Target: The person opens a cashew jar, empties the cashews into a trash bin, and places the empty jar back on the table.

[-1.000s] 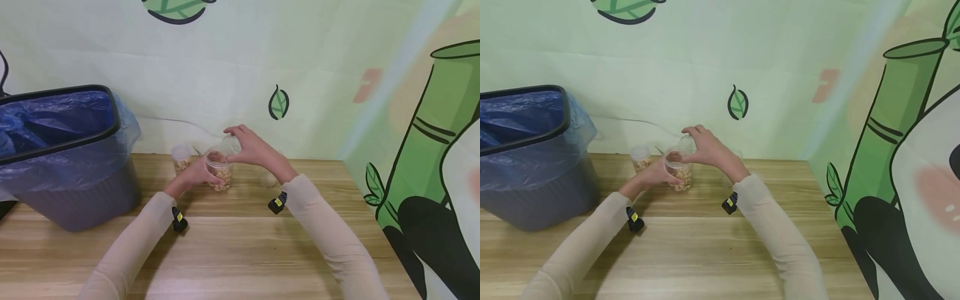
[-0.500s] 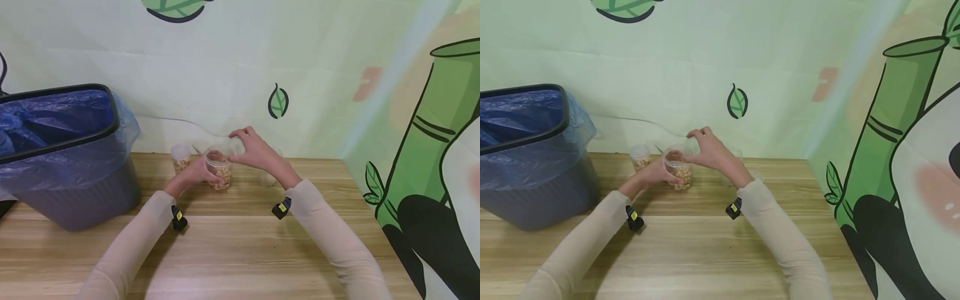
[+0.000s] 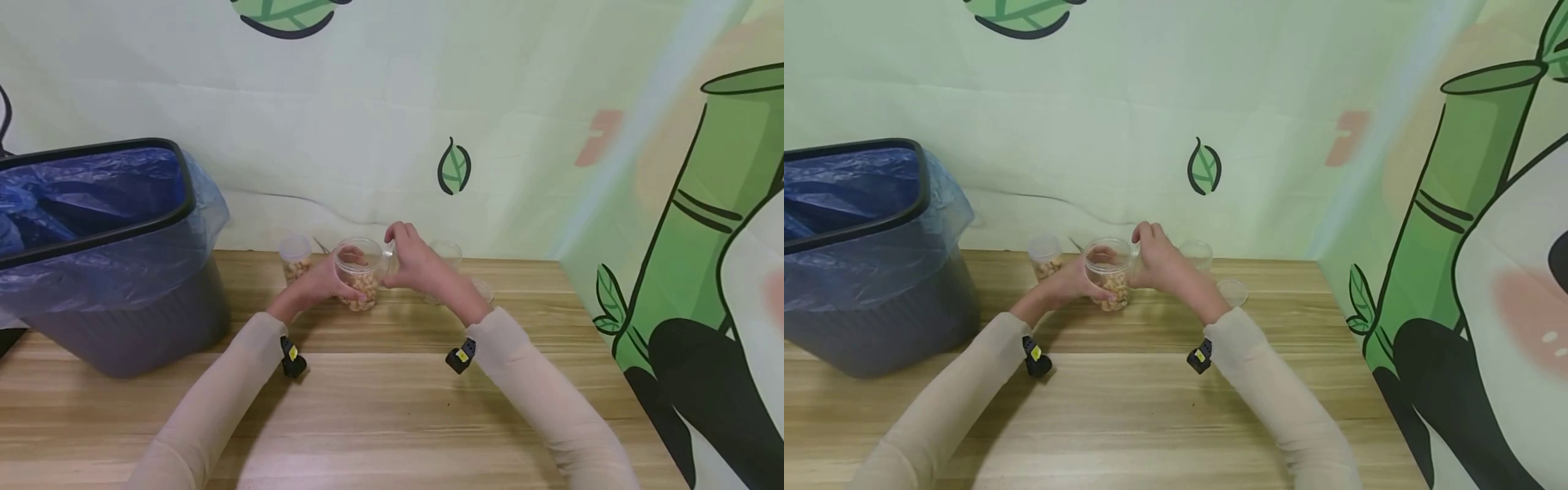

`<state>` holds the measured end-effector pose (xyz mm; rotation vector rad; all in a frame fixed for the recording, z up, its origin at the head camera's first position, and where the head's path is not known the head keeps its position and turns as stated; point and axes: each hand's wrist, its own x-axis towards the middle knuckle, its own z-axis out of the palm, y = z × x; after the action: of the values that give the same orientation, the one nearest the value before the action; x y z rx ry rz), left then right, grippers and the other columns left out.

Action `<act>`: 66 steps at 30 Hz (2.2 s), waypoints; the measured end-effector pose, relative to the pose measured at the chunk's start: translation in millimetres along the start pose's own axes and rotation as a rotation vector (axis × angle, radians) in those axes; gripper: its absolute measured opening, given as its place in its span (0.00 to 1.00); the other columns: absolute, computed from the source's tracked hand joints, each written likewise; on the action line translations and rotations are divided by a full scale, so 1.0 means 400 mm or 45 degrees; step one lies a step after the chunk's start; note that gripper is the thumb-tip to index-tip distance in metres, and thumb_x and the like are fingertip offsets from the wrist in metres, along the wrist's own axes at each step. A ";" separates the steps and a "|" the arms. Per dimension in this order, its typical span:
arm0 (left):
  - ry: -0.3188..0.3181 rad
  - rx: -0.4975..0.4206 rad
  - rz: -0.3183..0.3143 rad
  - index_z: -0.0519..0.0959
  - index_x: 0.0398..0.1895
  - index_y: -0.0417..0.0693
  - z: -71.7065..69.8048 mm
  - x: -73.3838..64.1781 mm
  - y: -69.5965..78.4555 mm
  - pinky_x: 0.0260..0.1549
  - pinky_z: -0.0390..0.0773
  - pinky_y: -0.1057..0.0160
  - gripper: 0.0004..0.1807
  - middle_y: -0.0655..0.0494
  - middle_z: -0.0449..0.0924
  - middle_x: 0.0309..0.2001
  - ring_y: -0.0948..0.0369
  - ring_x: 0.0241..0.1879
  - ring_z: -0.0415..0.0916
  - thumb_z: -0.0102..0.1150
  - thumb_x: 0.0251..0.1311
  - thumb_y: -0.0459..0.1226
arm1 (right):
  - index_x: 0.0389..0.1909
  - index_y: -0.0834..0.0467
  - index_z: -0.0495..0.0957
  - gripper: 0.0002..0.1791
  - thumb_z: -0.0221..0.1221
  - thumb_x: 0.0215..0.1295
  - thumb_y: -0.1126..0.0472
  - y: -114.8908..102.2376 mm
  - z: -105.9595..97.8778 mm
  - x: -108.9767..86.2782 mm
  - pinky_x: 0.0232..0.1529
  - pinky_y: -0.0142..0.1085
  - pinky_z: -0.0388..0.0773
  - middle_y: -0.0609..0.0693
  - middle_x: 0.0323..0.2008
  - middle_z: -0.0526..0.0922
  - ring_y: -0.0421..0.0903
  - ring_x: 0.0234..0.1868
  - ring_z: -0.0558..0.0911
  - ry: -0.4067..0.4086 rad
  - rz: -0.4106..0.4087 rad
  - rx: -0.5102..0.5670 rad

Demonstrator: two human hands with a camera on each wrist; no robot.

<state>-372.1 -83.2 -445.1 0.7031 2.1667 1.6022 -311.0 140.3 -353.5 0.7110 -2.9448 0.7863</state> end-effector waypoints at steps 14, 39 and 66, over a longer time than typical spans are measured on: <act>0.025 0.009 0.011 0.58 0.71 0.44 0.004 -0.008 0.008 0.60 0.71 0.50 0.51 0.42 0.66 0.68 0.46 0.65 0.65 0.80 0.45 0.28 | 0.45 0.64 0.67 0.32 0.78 0.51 0.57 0.037 0.080 -0.035 0.41 0.42 0.76 0.55 0.37 0.72 0.50 0.37 0.73 -0.065 0.120 -0.087; 0.038 0.004 -0.016 0.59 0.70 0.45 0.007 -0.002 0.001 0.57 0.74 0.54 0.50 0.43 0.68 0.67 0.47 0.62 0.68 0.80 0.44 0.27 | 0.75 0.71 0.56 0.48 0.68 0.64 0.51 0.092 0.125 -0.028 0.69 0.50 0.68 0.69 0.70 0.67 0.61 0.70 0.70 -0.409 0.331 -0.281; 0.133 0.012 0.003 0.59 0.71 0.41 0.019 -0.025 0.002 0.56 0.77 0.50 0.52 0.40 0.69 0.67 0.43 0.60 0.71 0.82 0.42 0.29 | 0.42 0.64 0.78 0.21 0.72 0.59 0.53 0.085 0.136 0.000 0.50 0.44 0.79 0.59 0.48 0.80 0.51 0.45 0.77 -0.379 0.366 -0.319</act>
<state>-359.8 -82.9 -446.8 0.6380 2.2485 1.6655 -320.1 140.6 -417.0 0.4258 -3.3812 0.3274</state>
